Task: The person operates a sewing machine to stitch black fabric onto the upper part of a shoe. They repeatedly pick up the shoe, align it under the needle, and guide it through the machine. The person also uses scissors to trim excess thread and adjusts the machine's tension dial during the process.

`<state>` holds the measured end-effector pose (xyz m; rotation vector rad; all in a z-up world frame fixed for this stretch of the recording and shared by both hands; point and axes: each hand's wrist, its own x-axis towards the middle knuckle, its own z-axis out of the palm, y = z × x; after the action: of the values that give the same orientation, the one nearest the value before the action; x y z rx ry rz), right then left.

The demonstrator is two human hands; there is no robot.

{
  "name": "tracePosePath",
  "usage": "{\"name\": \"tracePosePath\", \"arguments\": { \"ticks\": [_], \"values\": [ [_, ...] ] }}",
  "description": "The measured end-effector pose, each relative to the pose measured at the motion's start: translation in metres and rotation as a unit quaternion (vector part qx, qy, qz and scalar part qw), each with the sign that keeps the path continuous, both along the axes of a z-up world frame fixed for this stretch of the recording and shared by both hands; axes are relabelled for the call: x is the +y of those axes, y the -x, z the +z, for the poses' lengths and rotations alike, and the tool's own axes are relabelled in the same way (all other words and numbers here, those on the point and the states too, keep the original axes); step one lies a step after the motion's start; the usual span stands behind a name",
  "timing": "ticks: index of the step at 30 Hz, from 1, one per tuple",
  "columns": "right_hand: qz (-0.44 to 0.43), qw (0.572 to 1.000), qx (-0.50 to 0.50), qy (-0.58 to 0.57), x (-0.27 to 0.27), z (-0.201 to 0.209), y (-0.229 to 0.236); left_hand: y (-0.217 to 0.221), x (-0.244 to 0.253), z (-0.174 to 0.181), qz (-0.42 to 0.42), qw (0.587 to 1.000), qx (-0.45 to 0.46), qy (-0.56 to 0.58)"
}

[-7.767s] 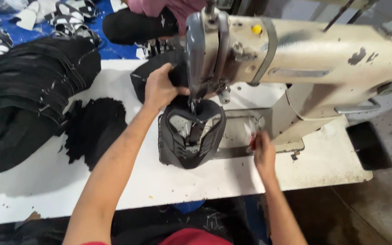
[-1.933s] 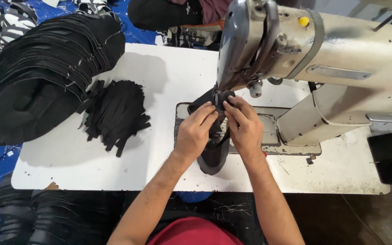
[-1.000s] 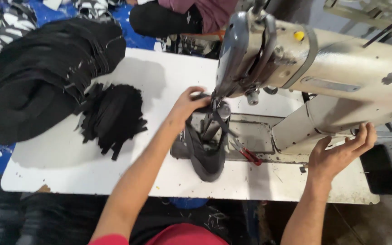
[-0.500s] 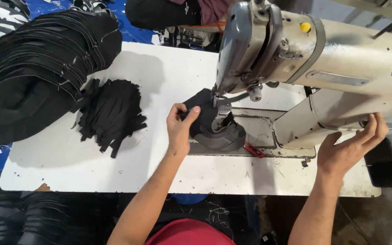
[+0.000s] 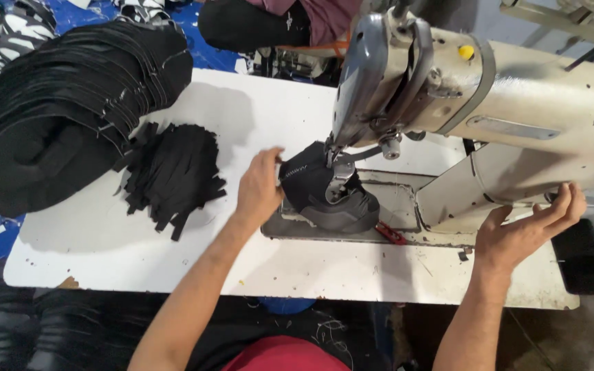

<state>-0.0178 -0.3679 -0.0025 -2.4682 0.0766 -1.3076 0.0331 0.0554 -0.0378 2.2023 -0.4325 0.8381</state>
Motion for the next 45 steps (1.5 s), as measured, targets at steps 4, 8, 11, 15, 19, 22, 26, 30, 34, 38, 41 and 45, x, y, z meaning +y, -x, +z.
{"name": "tracePosePath", "arguments": {
  "ticks": [4, 8, 11, 15, 19, 22, 26, 30, 34, 38, 41, 45],
  "values": [
    [0.007, 0.999, -0.012, 0.045, -0.001, 0.002, 0.003, 0.0, 0.01, -0.011, -0.014, 0.999, -0.014, -0.036],
    [0.009, 1.0, -0.01, 0.017, -0.007, -0.015, -0.005, 0.037, -0.004, -0.008, -0.029, 0.983, -0.126, -0.128],
    [0.056, 0.997, 0.035, -0.029, 0.057, -0.013, 0.007, 0.042, -0.011, 0.019, -0.063, 0.982, -0.156, -0.086],
    [0.272, 0.945, 0.171, 0.065, 0.192, 0.027, 0.031, 0.035, -0.004, 0.042, -0.172, 0.981, -0.026, -0.08],
    [0.246, 0.949, 0.144, 0.13, 0.198, 0.013, 0.022, 0.044, -0.015, 0.024, -0.126, 0.988, -0.029, -0.09],
    [0.235, 0.951, 0.136, 0.148, 0.194, 0.014, 0.023, 0.053, -0.019, 0.027, -0.112, 0.99, -0.007, -0.087],
    [0.251, 0.944, 0.14, 0.158, 0.193, 0.028, 0.006, 0.038, -0.022, 0.038, -0.092, 0.992, -0.003, -0.087],
    [0.261, 0.938, 0.169, 0.152, 0.189, 0.034, -0.006, 0.037, -0.027, 0.051, -0.081, 0.995, 0.015, -0.05],
    [0.263, 0.935, 0.164, 0.174, 0.184, 0.04, -0.012, 0.031, -0.031, 0.052, -0.071, 0.997, 0.019, -0.038],
    [0.239, 0.946, 0.115, 0.187, 0.181, 0.029, -0.004, 0.018, -0.038, 0.046, -0.039, 0.999, -0.019, -0.004],
    [0.218, 0.947, 0.112, 0.207, 0.188, 0.019, -0.002, 0.018, -0.034, 0.039, -0.02, 1.0, -0.016, -0.002],
    [0.17, 0.951, 0.128, 0.225, 0.194, 0.006, -0.012, 0.01, -0.027, 0.032, -0.029, 0.999, -0.004, -0.015]
  ]
}}
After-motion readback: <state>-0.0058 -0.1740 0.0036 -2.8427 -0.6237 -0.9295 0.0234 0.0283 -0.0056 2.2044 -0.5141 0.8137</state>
